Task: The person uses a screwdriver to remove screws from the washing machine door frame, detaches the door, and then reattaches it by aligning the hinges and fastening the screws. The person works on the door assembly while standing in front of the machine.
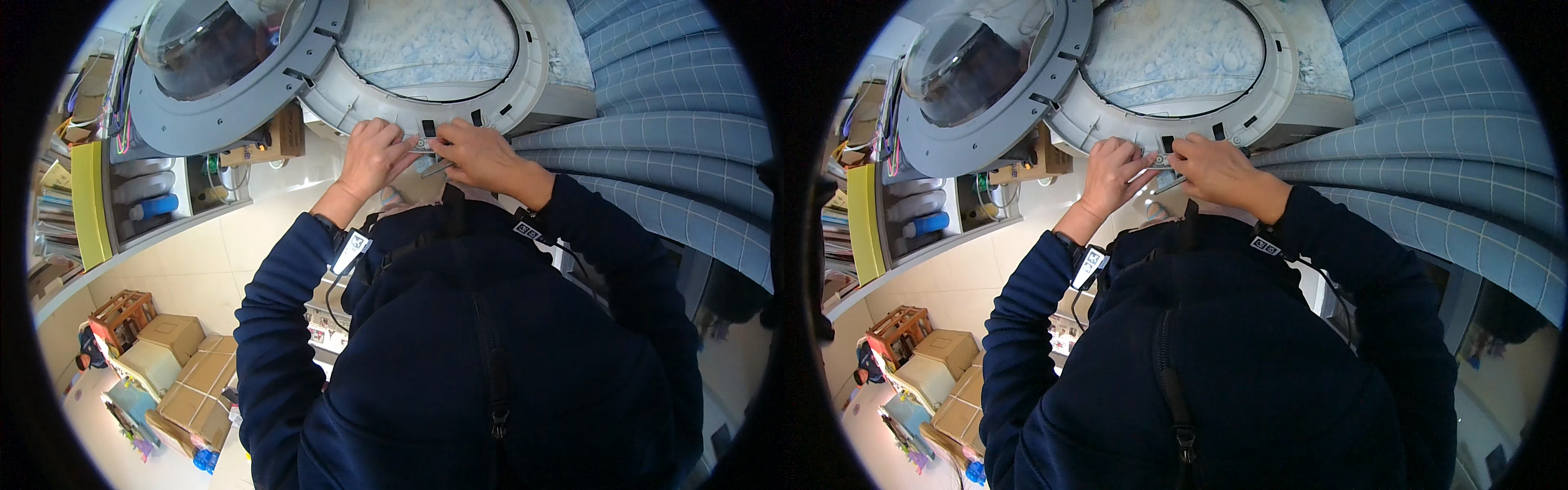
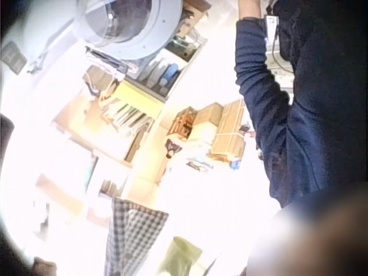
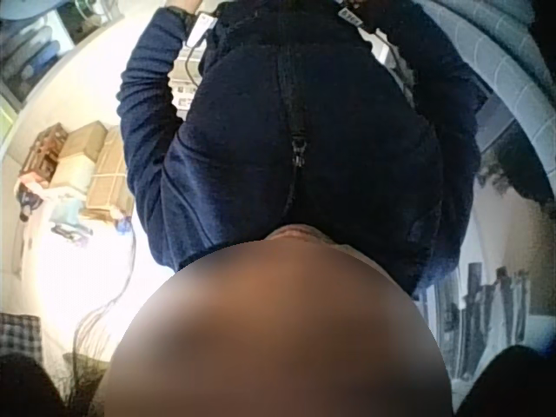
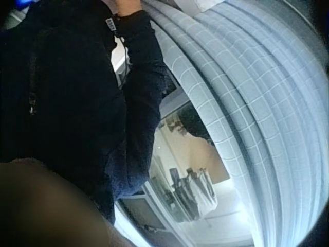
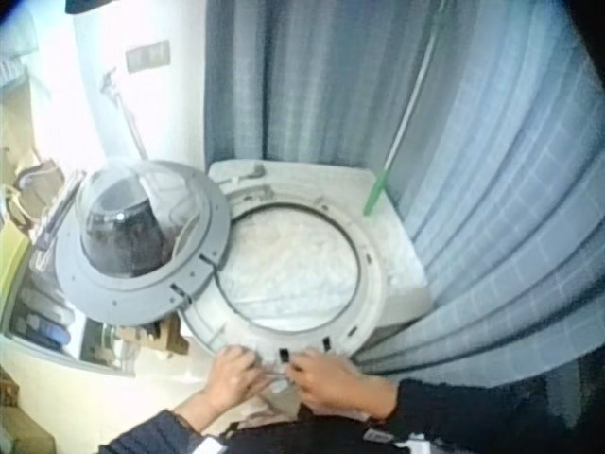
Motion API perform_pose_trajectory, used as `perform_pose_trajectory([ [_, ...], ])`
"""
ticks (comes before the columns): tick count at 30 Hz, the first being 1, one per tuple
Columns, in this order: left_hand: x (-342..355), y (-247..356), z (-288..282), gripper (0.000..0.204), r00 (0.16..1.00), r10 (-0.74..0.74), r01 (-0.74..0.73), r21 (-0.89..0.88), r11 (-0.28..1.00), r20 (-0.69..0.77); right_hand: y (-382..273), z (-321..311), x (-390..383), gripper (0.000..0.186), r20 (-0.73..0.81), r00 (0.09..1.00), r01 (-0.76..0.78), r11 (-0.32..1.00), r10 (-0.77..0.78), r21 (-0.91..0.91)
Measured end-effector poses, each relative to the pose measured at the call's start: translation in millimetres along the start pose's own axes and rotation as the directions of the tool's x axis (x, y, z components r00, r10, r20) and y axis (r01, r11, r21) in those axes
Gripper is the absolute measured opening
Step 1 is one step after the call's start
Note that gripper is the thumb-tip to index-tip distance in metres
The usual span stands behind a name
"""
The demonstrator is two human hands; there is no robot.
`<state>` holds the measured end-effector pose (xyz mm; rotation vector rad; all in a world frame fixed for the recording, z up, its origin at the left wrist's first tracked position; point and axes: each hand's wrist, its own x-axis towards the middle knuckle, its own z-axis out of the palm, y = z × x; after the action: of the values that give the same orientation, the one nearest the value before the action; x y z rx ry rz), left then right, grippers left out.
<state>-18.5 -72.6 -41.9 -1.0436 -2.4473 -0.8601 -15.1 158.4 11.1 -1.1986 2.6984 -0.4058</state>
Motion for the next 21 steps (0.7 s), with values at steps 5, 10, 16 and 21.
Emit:
perform_pose_trajectory([
  [5,1.0,4.3,-0.1,0.026,1.000,-0.013,0.012,0.040,0.999,0.024,0.2,9.6,-5.2,0.026,-0.092,0.994,-0.043,0.996,0.050,0.083],
  [10,3.2,9.9,-3.3,0.026,0.997,-0.064,0.061,0.049,0.997,0.052,6.7,12.6,-4.7,0.023,-0.107,0.993,-0.044,0.994,0.054,0.095],
  [16,8.0,24.8,-6.1,0.027,0.967,-0.238,0.236,0.039,0.971,0.091,16.3,7.3,-9.1,0.027,-0.066,0.996,0.067,0.995,-0.062,0.075],
  [21,8.1,32.8,-3.5,0.028,0.951,-0.303,0.302,0.039,0.953,0.056,28.4,7.1,-5.3,0.031,-0.080,0.986,0.152,0.981,-0.143,0.117],
])
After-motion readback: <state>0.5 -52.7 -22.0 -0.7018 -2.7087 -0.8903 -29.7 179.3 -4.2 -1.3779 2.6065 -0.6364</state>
